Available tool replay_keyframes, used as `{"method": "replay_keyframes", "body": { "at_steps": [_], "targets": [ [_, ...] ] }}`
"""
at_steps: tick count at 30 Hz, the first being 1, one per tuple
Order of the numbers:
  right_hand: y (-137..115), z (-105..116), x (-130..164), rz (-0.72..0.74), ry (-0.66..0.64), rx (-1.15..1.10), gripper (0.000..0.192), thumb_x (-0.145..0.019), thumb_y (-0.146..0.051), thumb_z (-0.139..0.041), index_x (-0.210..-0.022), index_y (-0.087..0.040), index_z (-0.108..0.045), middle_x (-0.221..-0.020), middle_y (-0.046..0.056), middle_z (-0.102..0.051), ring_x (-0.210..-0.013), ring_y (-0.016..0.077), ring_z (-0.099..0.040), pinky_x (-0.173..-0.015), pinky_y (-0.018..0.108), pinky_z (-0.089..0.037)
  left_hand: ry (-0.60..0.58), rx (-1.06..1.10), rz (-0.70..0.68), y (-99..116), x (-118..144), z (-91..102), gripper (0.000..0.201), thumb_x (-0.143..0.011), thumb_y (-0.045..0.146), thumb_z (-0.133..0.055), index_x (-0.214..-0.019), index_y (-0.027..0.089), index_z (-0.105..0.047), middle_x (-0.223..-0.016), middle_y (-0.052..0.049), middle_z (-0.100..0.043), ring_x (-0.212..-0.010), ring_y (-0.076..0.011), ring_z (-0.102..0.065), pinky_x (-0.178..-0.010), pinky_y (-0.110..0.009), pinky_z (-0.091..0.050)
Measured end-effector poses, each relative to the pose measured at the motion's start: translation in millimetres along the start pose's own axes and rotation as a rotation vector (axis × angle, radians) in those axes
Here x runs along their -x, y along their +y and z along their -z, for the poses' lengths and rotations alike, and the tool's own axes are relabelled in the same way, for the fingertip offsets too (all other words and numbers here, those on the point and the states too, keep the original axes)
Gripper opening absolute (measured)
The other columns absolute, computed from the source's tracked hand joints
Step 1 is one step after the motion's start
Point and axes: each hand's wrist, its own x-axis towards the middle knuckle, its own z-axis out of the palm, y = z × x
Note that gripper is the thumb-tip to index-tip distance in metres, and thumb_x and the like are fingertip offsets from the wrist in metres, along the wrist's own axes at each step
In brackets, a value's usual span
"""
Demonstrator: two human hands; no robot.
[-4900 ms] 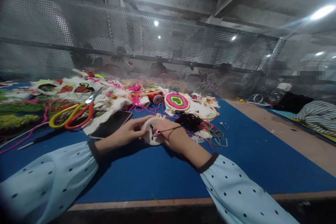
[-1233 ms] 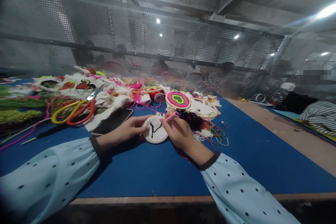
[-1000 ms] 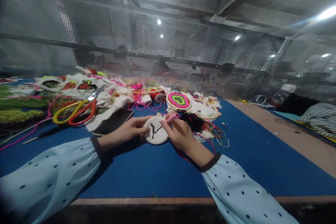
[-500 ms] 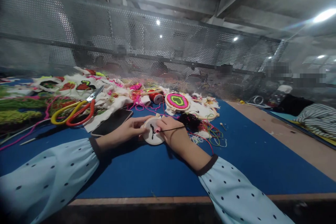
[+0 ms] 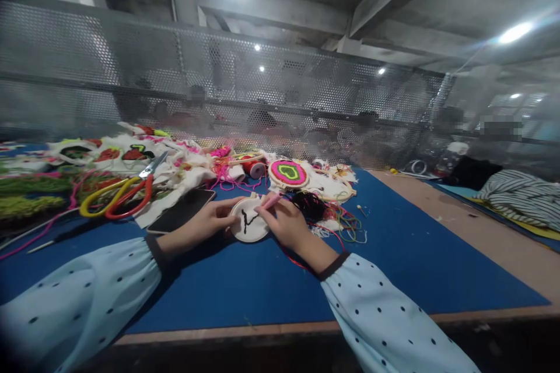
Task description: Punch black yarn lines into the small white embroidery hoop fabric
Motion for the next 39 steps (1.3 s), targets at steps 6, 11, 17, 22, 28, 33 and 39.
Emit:
{"method": "replay_keyframes", "body": {
  "at_steps": [6,11,17,22,28,33,39],
  "targets": [
    [4.4,4.4,2.3,-0.021,-0.025,-0.032,0.023,-0.087,-0.036,-0.045,-0.077,-0.018,-0.054,-0.072,0.001,-0.059,-0.064,0.0131,-0.056,-0.062,0.024,-0.039,0.016,0.007,0.03,-0.1,-0.7,-0.3,0.058,-0.072,0.022,-0.056,-0.129,0.012,-0.043,-0.064,0.002,-0.055,-0.049,-0.0068,-0.043,-0.047,-0.019,-0.036],
    [4.9,4.6,2.6,-0.02,-0.032,-0.058,0.022,-0.087,-0.035,-0.045,-0.075,-0.018,-0.054,-0.072,0.002,-0.06,-0.066,0.0138,-0.057,-0.064,0.024,-0.04,0.013,0.016,0.031,0.0,-1.3,0.0,0.056,-0.071,0.02,-0.056,-0.126,0.013,-0.046,-0.065,0.002,-0.055,-0.049,-0.0064,-0.043,-0.046,-0.019,-0.036],
    [2.6,6.6,3.1,-0.052,-0.025,-0.045,0.024,-0.088,-0.036,-0.042,-0.078,-0.018,-0.054,-0.075,0.003,-0.06,-0.068,0.0148,-0.058,-0.066,0.025,-0.041,0.004,0.01,0.03,6.0,0.8,-1.0,0.054,-0.072,0.021,-0.056,-0.125,0.011,-0.047,-0.067,0.0,-0.058,-0.05,-0.0066,-0.044,-0.047,-0.019,-0.035],
    [3.9,6.3,3.9,-0.057,-0.012,-0.056,0.021,-0.088,-0.034,-0.042,-0.081,-0.018,-0.053,-0.074,0.002,-0.061,-0.067,0.0151,-0.058,-0.065,0.025,-0.042,-0.021,0.034,0.009,3.5,0.6,-0.8,0.055,-0.072,0.022,-0.056,-0.125,0.012,-0.047,-0.07,-0.001,-0.059,-0.05,-0.0064,-0.043,-0.047,-0.019,-0.035],
    [3.1,6.8,3.4,-0.059,-0.035,-0.044,0.022,-0.088,-0.036,-0.043,-0.081,-0.018,-0.055,-0.073,0.002,-0.062,-0.068,0.0155,-0.059,-0.066,0.025,-0.041,-0.013,0.018,0.006,0.4,-0.5,0.0,0.056,-0.071,0.018,-0.053,-0.126,0.013,-0.046,-0.066,0.001,-0.057,-0.049,-0.0063,-0.043,-0.047,-0.019,-0.036],
    [2.2,6.9,3.5,-0.042,-0.046,-0.025,0.022,-0.086,-0.036,-0.047,-0.078,-0.017,-0.055,-0.074,0.002,-0.061,-0.069,0.015,-0.058,-0.067,0.025,-0.041,-0.001,0.008,0.012,1.4,-0.4,-1.0,0.057,-0.071,0.015,-0.051,-0.127,0.012,-0.045,-0.064,0.001,-0.055,-0.048,-0.0062,-0.042,-0.046,-0.019,-0.036],
    [2.9,1.1,2.7,0.049,-0.038,0.019,0.02,-0.085,-0.034,-0.049,-0.079,-0.018,-0.058,-0.076,0.004,-0.062,-0.071,0.0147,-0.058,-0.068,0.025,-0.042,-0.027,-0.005,-0.033,8.2,2.5,-1.0,0.058,-0.073,0.017,-0.054,-0.129,0.013,-0.043,-0.069,0.0,-0.056,-0.052,-0.0064,-0.042,-0.048,-0.018,-0.036]
  ]
}}
